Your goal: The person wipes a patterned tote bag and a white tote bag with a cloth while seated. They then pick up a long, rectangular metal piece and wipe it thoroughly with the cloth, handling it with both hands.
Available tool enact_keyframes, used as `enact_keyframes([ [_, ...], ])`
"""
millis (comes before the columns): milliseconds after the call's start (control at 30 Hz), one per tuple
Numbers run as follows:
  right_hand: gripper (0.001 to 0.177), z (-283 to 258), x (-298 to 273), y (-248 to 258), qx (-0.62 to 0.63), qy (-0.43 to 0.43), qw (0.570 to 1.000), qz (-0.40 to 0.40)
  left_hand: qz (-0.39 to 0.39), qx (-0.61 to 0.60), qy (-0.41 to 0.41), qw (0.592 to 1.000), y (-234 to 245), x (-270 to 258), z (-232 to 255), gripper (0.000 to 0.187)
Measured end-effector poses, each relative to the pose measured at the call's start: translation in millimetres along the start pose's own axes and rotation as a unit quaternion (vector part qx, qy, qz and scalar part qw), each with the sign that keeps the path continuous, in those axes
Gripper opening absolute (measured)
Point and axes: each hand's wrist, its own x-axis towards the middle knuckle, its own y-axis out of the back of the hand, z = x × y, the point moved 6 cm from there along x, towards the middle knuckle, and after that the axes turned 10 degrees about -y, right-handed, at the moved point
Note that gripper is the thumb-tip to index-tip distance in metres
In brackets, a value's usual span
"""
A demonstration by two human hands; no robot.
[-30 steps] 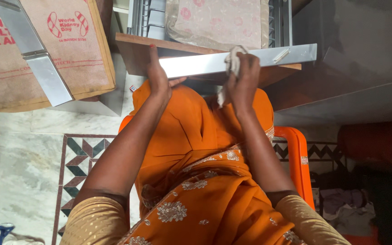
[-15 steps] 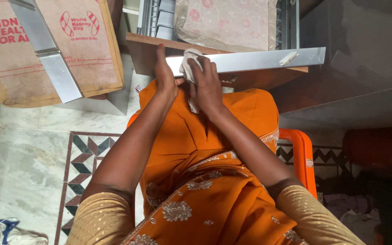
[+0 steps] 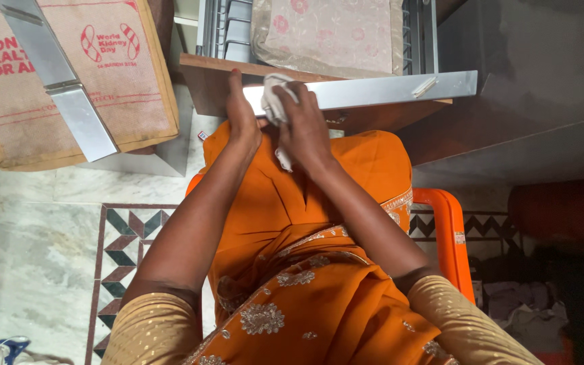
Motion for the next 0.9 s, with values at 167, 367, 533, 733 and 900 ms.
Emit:
enact_keyframes([
  [167, 0.056, 28, 1, 24, 0.012, -0.071, 0.996, 0.055, 0.010, 0.024, 0.021, 0.999, -4, -7, 7, 0.081],
  [367, 0.061, 13, 7, 9, -0.019, -0.037, 0.999, 0.027, -0.031, 0.034, 0.012, 0.999, -6, -7, 9, 0.078],
  [533, 0.068, -14, 6, -16, -0.025, 0.038, 0.999, -0.022, -0.072, -0.019, -0.030, 0.997, -3, 2, 7, 0.056],
  [733, 0.071, -20, 0, -16, -0.046, 0.043, 0.998, -0.029, -0.066, -0.066, -0.021, 0.995, 3, 11, 6, 0.046],
  [900, 0.068, 8, -1, 0, -0.047, -0.009, 0.999, 0.015, -0.039, 0.063, -0.002, 0.997, -1, -1, 17, 0.059],
])
